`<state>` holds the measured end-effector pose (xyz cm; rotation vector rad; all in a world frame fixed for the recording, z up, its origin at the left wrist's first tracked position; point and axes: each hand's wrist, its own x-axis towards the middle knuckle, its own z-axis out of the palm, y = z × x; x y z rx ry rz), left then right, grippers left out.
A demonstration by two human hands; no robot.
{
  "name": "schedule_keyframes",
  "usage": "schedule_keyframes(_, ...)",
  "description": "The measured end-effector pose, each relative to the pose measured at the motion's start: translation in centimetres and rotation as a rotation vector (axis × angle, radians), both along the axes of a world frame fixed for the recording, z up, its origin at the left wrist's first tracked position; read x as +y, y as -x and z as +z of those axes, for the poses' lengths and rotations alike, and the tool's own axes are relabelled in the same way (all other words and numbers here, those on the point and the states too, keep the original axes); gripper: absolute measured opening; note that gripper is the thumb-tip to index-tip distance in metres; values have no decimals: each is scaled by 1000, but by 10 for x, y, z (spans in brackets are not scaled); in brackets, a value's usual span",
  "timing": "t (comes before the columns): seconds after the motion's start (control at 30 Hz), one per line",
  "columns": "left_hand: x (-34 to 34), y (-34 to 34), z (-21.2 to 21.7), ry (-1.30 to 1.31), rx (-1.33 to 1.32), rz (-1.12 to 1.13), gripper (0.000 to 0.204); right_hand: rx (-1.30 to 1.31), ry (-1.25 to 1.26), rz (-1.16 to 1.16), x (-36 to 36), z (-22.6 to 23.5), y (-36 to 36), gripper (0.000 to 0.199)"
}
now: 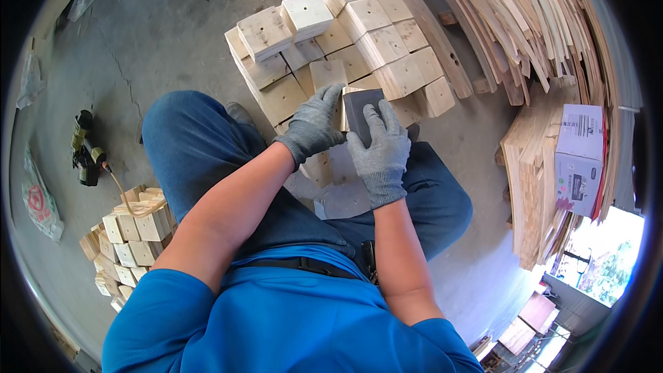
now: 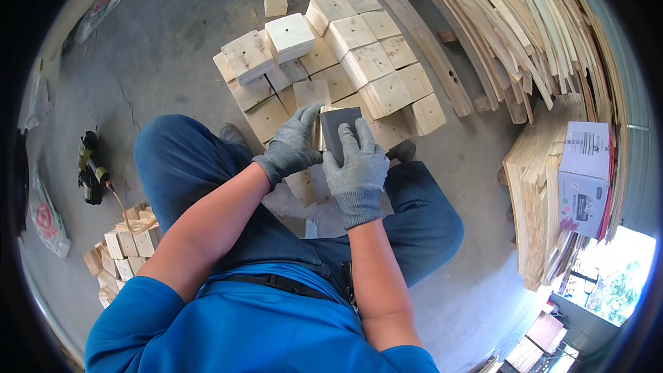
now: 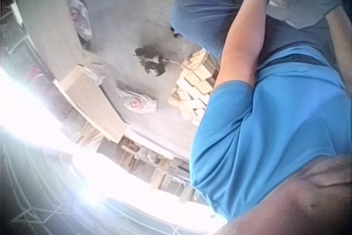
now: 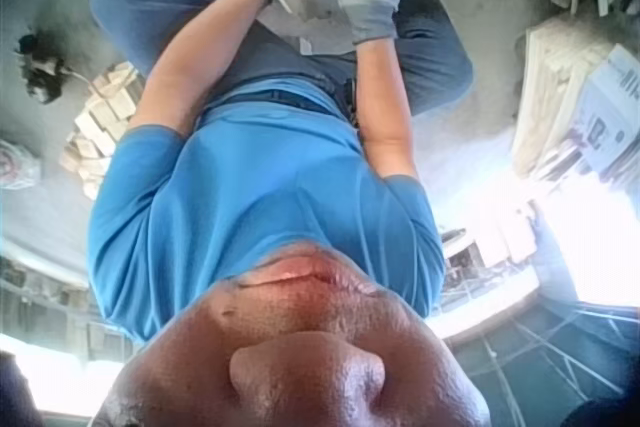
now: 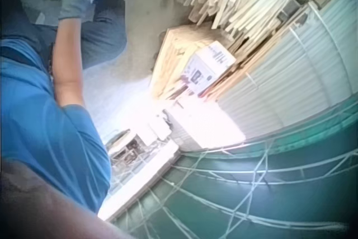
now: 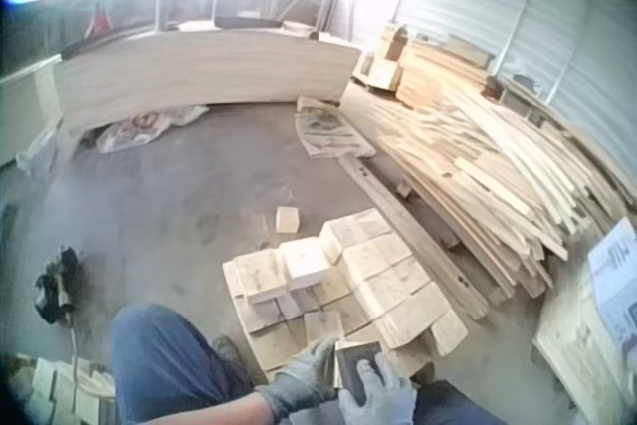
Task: The person sits on the floor and sands small wooden blocks using a sanding block. They handle each block individually, rubbing all sides, then place the finished pieces into a stack.
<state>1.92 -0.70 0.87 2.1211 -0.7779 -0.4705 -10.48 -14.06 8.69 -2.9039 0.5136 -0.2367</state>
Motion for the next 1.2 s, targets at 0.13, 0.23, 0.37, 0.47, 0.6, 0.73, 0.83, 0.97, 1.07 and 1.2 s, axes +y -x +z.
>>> schedule_keyframes(0.13,0,0,-1,-5,3,-6,117,-19,-9,12,-2,-5,2,64)
schedule_keyframes(0.23,1,0,-4,-5,-9,-5,117,-18,-21,15,0,1,3,65)
schedule_keyframes(0.37,1,1,-2,16,-13,0,112,-5,-41,30,2,6,9,65)
schedule_keyframes(0.47,1,0,5,6,36,-3,112,-2,-47,40,1,5,16,65)
schedule_keyframes(0.6,1,1,1,15,21,7,111,-15,-50,46,1,2,15,64)
schedule_keyframes(0.73,0,1,-2,28,2,10,112,-33,-37,34,2,0,14,64)
schedule_keyframes(0.83,-1,0,1,10,31,7,112,-47,-39,30,1,-1,12,63)
schedule_keyframes(0.97,-3,0,1,-12,20,8,113,-44,-26,24,0,-2,12,63)
schedule_keyframes(1.07,-2,0,-1,4,27,14,115,-50,-22,28,0,-3,12,63)
schedule_keyframes(1.2,-1,0,-1,7,13,9,117,-56,-8,39,0,-4,13,63)
